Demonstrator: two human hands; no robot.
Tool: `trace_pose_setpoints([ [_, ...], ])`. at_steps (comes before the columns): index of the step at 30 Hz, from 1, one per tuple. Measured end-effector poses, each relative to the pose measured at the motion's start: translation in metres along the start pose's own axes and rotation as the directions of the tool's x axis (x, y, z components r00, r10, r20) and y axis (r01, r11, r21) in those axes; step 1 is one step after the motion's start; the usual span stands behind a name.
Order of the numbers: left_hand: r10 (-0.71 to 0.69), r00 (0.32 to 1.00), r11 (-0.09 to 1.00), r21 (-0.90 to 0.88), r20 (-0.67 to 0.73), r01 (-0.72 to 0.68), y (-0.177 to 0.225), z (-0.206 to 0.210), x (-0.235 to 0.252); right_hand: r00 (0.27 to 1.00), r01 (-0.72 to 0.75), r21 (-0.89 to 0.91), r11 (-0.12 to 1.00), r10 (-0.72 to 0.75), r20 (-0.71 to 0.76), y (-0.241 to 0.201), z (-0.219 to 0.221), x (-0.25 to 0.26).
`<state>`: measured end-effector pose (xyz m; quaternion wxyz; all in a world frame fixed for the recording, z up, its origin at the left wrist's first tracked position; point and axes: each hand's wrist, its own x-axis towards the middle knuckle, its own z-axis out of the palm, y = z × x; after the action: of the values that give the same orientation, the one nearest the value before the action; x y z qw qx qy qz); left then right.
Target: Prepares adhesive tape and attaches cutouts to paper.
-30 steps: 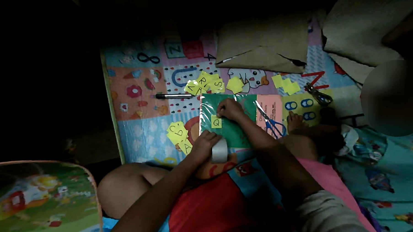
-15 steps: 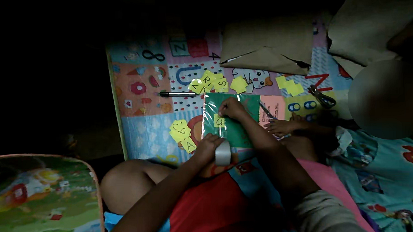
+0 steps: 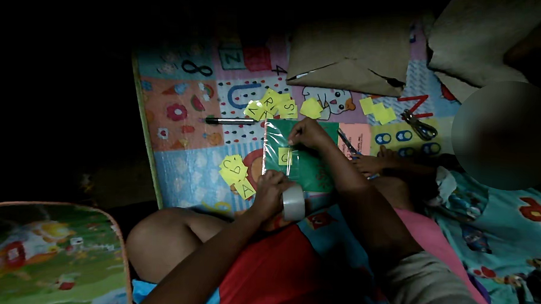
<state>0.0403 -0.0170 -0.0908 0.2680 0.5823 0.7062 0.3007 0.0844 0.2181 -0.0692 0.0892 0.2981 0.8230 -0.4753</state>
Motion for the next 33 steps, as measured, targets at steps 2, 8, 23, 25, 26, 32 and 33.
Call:
trace_pose_setpoints([
  [2, 0.070, 0.997, 0.997, 0.024, 0.028, -0.071, -0.005, -0.001, 0.001, 1.000, -0.005, 0.001, 1.000, 0.005, 0.013, 0.002, 0.000, 0.002],
  [8, 0.154, 0.988, 0.985, 0.078, 0.020, -0.155, -0.014, 0.005, 0.004, 0.998, -0.055, -0.059, 0.997, 0.052, -0.039, -0.034, -0.003, -0.037],
  [23, 0.080, 0.990, 0.992, 0.088, 0.119, -0.091, -0.022, 0.006, 0.010, 0.998, -0.057, -0.191, 0.980, 0.054, -0.023, 0.008, 0.014, 0.013],
  [25, 0.073, 0.989, 0.992, 0.095, 0.127, -0.086, -0.021, 0.006, 0.010, 0.998, -0.055, -0.201, 0.978, 0.051, -0.026, 0.006, 0.015, 0.012],
  [26, 0.060, 0.989, 0.992, 0.099, 0.139, -0.075, -0.020, 0.005, 0.010, 0.999, -0.045, -0.211, 0.976, 0.040, -0.029, 0.006, 0.015, 0.012],
  [32, 0.025, 0.987, 0.991, 0.125, 0.157, -0.045, -0.020, 0.005, 0.010, 0.999, -0.047, -0.215, 0.975, 0.040, -0.038, 0.007, 0.021, 0.016],
  [33, 0.016, 0.987, 0.992, 0.125, 0.159, -0.036, -0.020, 0.005, 0.010, 0.999, -0.038, -0.218, 0.975, 0.029, -0.045, 0.008, 0.022, 0.016],
])
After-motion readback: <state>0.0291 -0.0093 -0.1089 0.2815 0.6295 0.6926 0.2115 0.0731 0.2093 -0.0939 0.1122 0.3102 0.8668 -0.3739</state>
